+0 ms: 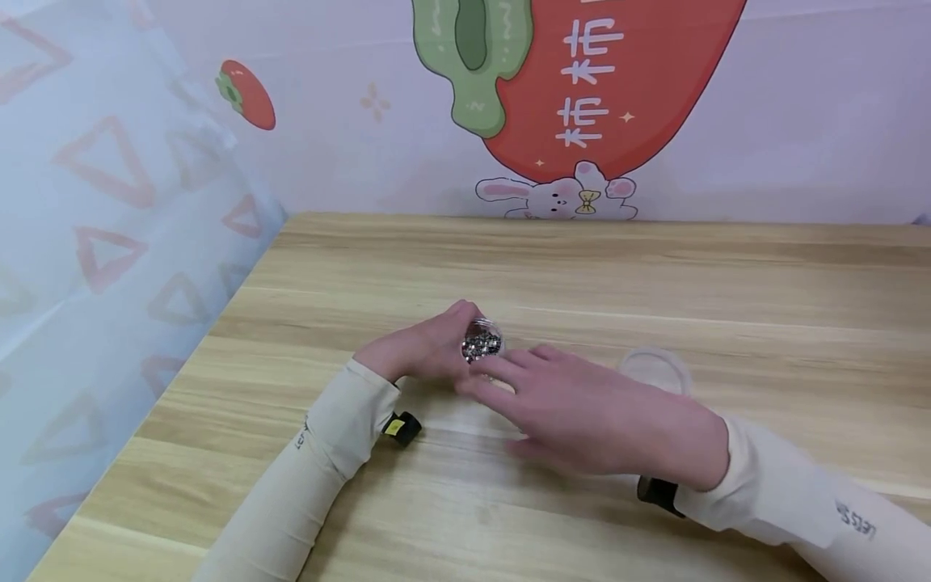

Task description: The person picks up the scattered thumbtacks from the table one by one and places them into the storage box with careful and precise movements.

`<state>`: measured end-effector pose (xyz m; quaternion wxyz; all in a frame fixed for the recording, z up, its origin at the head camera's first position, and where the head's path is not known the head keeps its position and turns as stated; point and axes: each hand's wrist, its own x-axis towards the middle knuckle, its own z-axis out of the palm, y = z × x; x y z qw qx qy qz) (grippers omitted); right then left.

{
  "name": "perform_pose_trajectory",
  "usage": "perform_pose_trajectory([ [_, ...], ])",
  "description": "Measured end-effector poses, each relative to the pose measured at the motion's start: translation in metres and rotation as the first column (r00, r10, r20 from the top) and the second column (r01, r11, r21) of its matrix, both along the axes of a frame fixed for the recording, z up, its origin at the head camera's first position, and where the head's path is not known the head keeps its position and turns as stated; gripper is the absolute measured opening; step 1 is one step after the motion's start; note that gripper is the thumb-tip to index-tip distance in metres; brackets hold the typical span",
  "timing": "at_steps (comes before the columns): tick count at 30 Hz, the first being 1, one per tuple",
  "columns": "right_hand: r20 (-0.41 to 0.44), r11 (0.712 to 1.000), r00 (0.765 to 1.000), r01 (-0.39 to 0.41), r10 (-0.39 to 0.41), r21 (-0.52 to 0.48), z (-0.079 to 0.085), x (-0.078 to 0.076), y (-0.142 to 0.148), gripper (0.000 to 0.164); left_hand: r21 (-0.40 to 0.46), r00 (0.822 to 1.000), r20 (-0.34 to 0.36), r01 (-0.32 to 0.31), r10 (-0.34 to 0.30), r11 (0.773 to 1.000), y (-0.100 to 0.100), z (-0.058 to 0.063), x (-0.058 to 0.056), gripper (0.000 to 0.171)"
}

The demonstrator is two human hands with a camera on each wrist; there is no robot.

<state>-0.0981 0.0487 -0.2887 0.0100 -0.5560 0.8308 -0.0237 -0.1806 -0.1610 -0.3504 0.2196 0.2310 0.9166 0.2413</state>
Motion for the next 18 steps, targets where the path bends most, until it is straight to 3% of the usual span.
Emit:
perform_pose_trajectory([
  [6,-0.012,0.997,0.997,-0.071,0.072,0.039,-0.012,0.006,-0.003,0.012,-0.022,1.0,-0.009,-0.007,0.007,1.0,0.001,0.001,0.002,0.075],
  [18,-0.026,0.986,0.998,-0.057,0.062,0.158,-0.03,0.012,-0.007,0.016,-0.038,1.0,-0.003,-0.004,0.004,0.999,0.002,0.002,0.002,0.075],
])
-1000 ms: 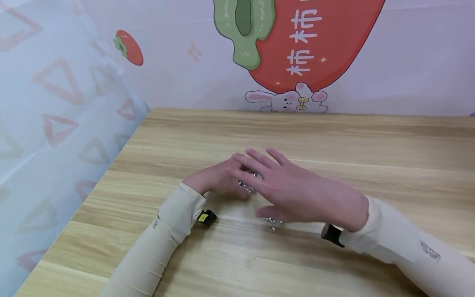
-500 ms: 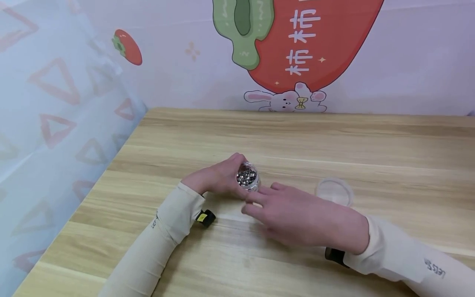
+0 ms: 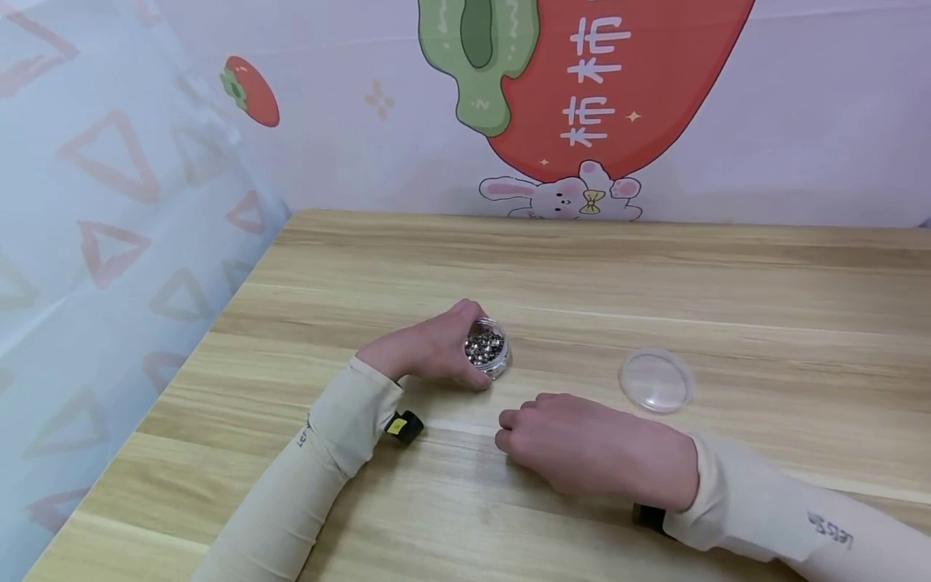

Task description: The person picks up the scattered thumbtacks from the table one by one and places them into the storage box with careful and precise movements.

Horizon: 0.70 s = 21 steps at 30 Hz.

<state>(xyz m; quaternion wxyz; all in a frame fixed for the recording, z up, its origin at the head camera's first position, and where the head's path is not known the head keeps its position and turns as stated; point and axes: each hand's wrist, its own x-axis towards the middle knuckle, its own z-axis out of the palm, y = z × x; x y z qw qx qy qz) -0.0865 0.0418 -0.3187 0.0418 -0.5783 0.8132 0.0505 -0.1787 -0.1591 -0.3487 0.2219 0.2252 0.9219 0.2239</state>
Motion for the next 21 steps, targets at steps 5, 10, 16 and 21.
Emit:
perform_pose_trajectory([
  [5,-0.036,1.0,0.999,-0.006,0.005,-0.017,-0.0037,0.0013,-0.0016,0.016,0.001,1.0,-0.001,-0.005,0.005,1.0,-0.0003,0.0006,0.0002,0.074],
  [10,-0.072,0.999,0.997,0.008,-0.011,-0.045,-0.0061,0.0036,-0.0016,0.015,-0.003,1.0,-0.004,-0.009,0.009,1.0,0.0,0.0006,0.0005,0.075],
  [16,-0.091,0.997,0.996,0.005,-0.012,-0.076,-0.0078,0.0069,-0.0023,0.014,-0.004,1.0,-0.003,-0.012,0.012,1.0,0.0008,0.0001,0.0005,0.077],
  [21,-0.08,0.996,0.997,0.002,-0.009,-0.087,-0.0084,0.0085,-0.0023,0.014,0.001,1.0,-0.001,-0.021,0.021,1.0,0.001,-0.0001,0.0006,0.074],
])
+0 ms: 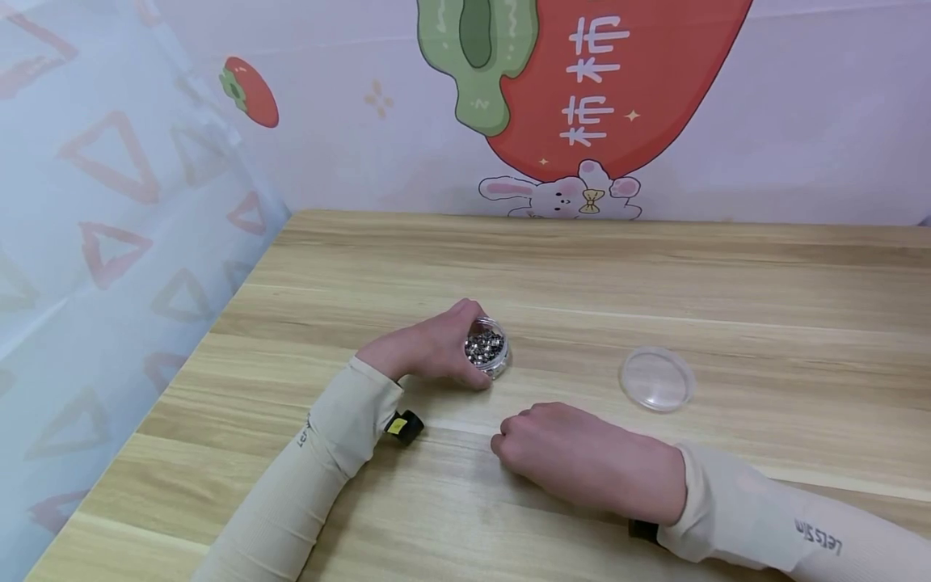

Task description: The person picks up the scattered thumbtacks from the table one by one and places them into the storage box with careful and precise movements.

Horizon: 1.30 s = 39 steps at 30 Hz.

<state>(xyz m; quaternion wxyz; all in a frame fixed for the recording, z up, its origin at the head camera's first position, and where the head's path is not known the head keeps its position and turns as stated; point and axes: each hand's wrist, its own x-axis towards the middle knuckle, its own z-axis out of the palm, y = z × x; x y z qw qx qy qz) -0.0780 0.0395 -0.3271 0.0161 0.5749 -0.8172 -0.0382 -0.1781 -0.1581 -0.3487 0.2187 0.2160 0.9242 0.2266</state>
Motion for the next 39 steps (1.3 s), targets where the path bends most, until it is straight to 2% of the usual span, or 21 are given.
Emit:
perform_pose_trajectory([
  [17,-0.049,1.0,0.999,-0.011,0.01,-0.029,-0.003,0.003,0.0,0.013,-0.018,1.0,0.004,0.007,-0.007,1.0,0.001,0.002,-0.001,0.077],
  [25,-0.027,1.0,1.0,-0.013,0.013,-0.028,-0.002,0.001,-0.001,0.013,-0.021,1.0,0.006,0.001,-0.001,1.0,0.001,0.003,-0.001,0.076],
  [28,0.018,1.0,1.0,-0.009,0.009,-0.028,0.004,-0.002,-0.001,0.016,-0.014,1.0,0.014,-0.005,0.006,1.0,0.0,0.002,0.0,0.075],
  [31,0.114,0.996,0.993,0.026,-0.016,-0.082,0.015,-0.012,-0.002,0.016,0.007,1.0,0.02,-0.002,0.002,1.0,-0.001,0.001,0.001,0.077],
  [34,0.187,0.98,0.981,0.082,-0.047,-0.182,0.026,-0.03,-0.005,0.022,0.028,1.0,0.009,0.021,-0.021,0.999,-0.002,-0.001,0.001,0.074],
  [39,0.206,0.924,0.977,0.135,-0.063,-0.357,0.039,-0.067,-0.012,0.024,0.05,0.998,-0.011,0.066,-0.065,0.997,0.0,-0.001,0.0,0.069],
])
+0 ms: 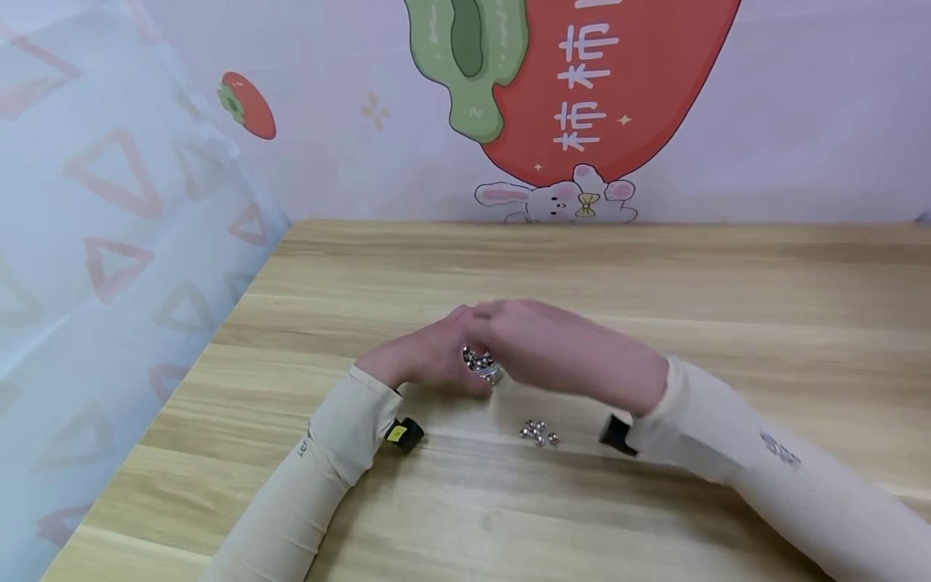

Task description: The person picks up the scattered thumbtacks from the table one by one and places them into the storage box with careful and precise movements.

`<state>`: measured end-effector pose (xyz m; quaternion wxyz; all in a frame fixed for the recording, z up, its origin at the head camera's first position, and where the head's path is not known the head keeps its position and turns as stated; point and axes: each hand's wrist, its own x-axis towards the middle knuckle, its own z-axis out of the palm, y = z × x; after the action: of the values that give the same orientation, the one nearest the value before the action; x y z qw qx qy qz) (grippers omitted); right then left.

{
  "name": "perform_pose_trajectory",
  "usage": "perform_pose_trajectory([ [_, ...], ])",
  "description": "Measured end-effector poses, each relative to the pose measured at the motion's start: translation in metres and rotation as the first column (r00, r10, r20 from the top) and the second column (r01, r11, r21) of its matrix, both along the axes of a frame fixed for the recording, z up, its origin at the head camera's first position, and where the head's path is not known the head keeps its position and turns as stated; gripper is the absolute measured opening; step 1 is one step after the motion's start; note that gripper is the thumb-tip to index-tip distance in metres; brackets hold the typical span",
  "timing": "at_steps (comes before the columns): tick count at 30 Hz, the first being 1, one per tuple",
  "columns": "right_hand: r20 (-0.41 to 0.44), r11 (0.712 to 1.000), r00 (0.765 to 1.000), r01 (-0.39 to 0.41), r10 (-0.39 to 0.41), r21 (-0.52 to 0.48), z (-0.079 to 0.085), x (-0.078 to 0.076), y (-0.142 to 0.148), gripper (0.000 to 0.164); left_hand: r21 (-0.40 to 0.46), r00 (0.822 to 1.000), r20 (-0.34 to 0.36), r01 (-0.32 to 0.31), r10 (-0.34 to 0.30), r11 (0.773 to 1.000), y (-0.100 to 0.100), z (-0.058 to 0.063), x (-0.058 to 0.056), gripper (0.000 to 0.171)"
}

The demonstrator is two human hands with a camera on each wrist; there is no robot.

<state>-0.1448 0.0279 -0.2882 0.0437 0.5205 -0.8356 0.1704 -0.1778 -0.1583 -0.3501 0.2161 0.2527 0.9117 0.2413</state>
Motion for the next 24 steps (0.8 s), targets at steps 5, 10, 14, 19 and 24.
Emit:
perform_pose_trajectory([
  [5,0.043,0.997,0.998,0.042,-0.04,-0.059,0.0,-0.02,0.004,0.02,0.021,0.999,-0.021,0.031,-0.031,0.999,0.004,0.001,-0.002,0.082],
  [10,0.051,0.993,0.998,0.04,-0.035,-0.107,-0.004,-0.026,0.006,0.015,0.032,0.998,-0.042,0.046,-0.044,0.998,0.006,0.002,-0.004,0.085],
  [14,0.073,0.996,0.996,0.055,-0.05,-0.068,-0.007,-0.027,0.007,0.044,0.026,0.999,-0.034,0.025,-0.024,0.999,0.006,0.002,-0.004,0.079],
  [19,0.109,0.99,0.985,0.128,-0.135,0.063,-0.003,-0.025,0.013,0.102,-0.057,1.0,-0.021,-0.02,0.019,0.998,0.006,0.005,-0.003,0.072],
  [24,0.089,0.987,0.985,0.138,-0.146,0.085,-0.001,-0.024,0.012,0.105,-0.052,1.0,-0.014,-0.021,0.02,0.998,0.006,0.005,-0.003,0.072],
])
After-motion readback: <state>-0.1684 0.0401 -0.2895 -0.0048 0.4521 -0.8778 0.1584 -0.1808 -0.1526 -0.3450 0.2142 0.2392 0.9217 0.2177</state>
